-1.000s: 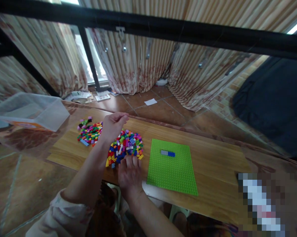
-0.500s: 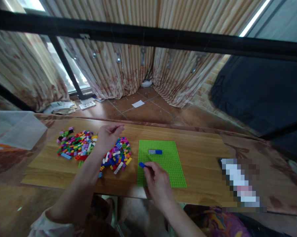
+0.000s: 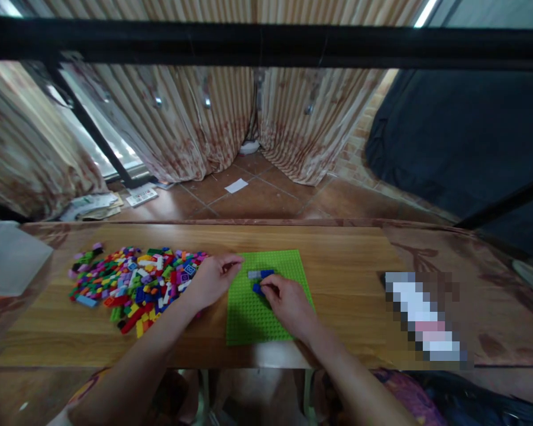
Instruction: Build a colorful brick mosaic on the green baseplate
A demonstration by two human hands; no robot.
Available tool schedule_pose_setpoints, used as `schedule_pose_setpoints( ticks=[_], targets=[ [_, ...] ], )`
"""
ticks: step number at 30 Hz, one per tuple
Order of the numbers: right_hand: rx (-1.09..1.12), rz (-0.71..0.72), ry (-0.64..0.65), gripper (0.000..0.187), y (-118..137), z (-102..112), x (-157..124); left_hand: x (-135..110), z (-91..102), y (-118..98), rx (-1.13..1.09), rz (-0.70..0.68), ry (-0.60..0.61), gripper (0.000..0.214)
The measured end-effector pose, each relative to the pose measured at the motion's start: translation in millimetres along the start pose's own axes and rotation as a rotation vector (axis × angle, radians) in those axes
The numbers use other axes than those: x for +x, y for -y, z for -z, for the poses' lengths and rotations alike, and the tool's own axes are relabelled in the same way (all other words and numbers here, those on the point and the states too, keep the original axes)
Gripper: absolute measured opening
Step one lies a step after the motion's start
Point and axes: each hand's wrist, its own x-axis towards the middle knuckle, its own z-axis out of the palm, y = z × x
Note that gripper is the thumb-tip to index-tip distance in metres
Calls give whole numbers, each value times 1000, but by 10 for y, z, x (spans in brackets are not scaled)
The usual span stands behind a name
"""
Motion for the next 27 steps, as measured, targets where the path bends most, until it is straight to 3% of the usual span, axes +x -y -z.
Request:
schedule_pose_setpoints(
  ticks=[11,27],
  targets=[
    [-167,73,-47,15,45,155,-13,-19,-89,-5,68,-37,87,21],
    [-254,217,-30,19,41,-106,-33,-48,-162,27,47,2,85,28]
  ],
)
